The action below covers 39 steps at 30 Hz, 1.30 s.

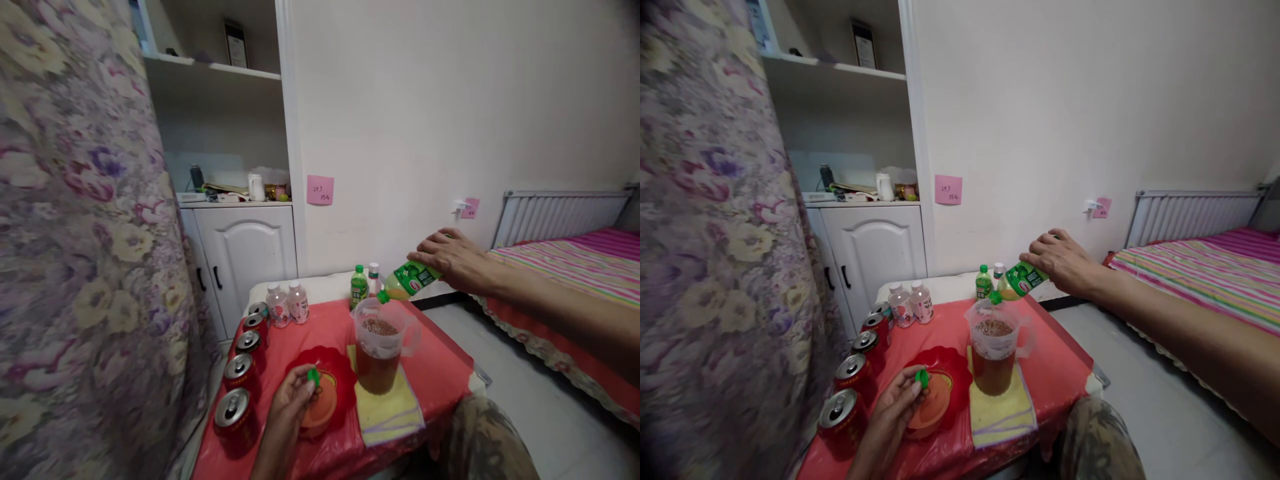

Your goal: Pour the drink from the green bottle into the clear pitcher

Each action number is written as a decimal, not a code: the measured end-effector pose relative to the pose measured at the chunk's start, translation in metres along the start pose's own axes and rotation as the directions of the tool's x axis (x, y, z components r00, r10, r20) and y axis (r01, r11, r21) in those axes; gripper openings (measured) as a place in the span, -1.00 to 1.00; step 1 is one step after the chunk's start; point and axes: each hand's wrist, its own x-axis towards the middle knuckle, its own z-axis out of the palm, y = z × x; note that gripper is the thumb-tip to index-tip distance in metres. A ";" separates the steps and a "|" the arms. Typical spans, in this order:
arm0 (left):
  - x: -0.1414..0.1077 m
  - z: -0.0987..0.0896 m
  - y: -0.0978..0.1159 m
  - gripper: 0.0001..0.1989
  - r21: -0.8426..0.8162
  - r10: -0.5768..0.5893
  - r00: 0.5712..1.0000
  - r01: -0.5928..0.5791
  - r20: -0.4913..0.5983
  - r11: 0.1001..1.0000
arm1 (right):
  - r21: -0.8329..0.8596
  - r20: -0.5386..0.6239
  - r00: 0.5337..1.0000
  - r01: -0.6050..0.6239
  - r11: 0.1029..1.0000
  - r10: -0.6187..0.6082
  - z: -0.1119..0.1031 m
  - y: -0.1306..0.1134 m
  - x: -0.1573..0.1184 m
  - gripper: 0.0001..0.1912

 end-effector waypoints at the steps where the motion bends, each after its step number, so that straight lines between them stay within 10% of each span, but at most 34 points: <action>1: 0.001 0.000 -0.001 -0.57 -0.003 0.000 1.000 0.000 0.008 1.000 | -0.010 -0.004 1.000 0.012 1.000 -0.012 0.000 0.001 0.002 -0.49; 21: -0.001 0.000 0.000 -0.51 -0.015 -0.007 1.000 0.007 -0.019 1.000 | -0.176 -0.046 0.980 0.185 0.967 -0.195 -0.012 -0.036 0.041 -0.71; 39: -0.002 -0.003 -0.001 -0.55 -0.018 -0.007 1.000 0.007 -0.003 1.000 | -0.071 -0.031 0.997 0.073 0.995 -0.075 0.027 -0.021 0.007 -0.62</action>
